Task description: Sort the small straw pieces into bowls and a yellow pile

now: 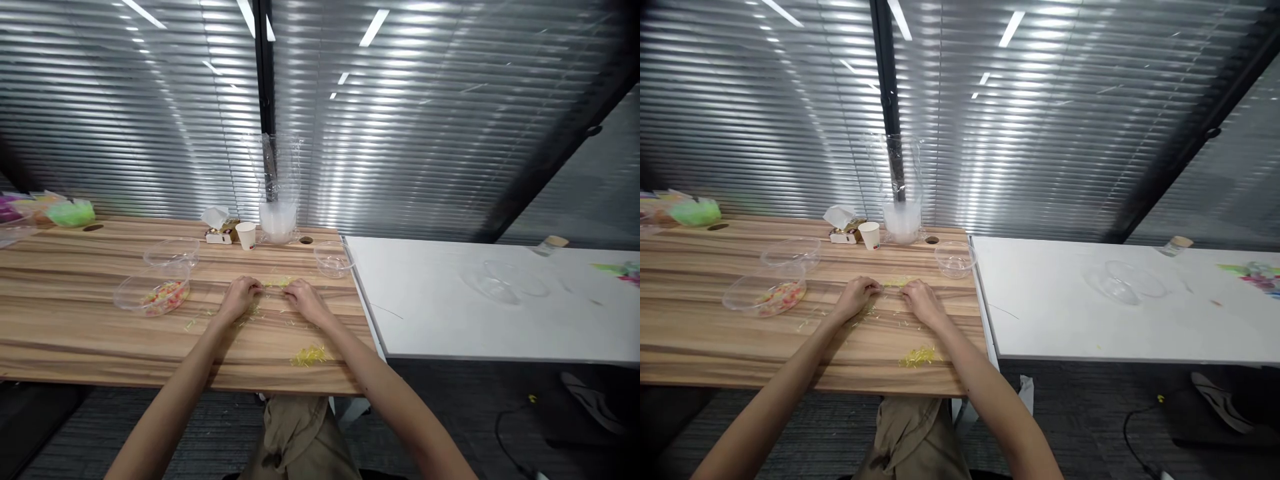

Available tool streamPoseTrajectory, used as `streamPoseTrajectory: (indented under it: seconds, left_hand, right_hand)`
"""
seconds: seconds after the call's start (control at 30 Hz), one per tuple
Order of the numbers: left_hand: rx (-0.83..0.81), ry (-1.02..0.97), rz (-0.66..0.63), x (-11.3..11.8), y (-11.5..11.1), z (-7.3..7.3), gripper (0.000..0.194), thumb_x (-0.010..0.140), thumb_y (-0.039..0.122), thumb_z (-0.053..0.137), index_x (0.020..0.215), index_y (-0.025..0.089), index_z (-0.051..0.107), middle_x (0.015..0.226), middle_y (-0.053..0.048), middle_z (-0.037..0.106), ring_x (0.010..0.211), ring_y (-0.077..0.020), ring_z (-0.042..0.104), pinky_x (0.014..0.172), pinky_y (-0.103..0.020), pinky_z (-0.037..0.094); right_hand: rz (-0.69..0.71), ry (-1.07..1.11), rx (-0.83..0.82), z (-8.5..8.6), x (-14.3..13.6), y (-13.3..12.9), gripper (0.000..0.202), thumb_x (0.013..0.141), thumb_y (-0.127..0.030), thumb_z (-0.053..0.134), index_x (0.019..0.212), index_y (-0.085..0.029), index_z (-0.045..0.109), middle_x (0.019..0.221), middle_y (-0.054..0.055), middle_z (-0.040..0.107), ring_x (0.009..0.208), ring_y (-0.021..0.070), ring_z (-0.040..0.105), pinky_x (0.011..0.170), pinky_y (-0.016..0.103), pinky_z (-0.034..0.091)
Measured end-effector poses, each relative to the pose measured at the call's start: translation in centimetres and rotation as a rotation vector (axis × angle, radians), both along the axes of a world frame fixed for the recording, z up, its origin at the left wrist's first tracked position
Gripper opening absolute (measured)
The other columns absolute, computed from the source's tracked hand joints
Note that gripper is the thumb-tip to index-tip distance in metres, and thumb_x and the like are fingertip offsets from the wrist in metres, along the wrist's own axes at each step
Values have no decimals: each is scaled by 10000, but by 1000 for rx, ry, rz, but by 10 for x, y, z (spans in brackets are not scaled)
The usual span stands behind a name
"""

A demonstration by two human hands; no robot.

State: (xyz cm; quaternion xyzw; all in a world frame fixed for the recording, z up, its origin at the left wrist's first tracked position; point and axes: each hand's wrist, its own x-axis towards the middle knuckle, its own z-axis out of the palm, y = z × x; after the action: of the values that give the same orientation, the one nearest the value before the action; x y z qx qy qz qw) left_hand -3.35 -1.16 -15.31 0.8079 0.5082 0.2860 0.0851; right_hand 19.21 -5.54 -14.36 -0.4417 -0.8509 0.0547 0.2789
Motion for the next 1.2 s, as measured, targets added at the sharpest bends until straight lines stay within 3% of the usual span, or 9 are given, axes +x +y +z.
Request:
streamPoseTrajectory:
  seconds: [0.73, 1.2]
  left_hand:
    - [41, -51, 10, 4, -5, 4, 195, 800, 243, 491, 794, 181, 675, 840, -83, 699, 838, -234, 621, 791, -325, 452]
    - [18, -38, -7, 4, -4, 4, 172, 796, 244, 509, 782, 184, 670, 826, -78, 696, 814, -226, 625, 773, -319, 459]
  right_hand:
    - [-31, -52, -15, 4, -3, -3, 142, 905, -115, 570, 828, -142, 686, 847, 52, 610, 851, 171, 536, 775, 256, 402]
    - [-29, -36, -23, 0, -3, -3, 135, 921, -138, 555, 911, -159, 688, 878, 52, 607, 873, 177, 540, 784, 257, 407]
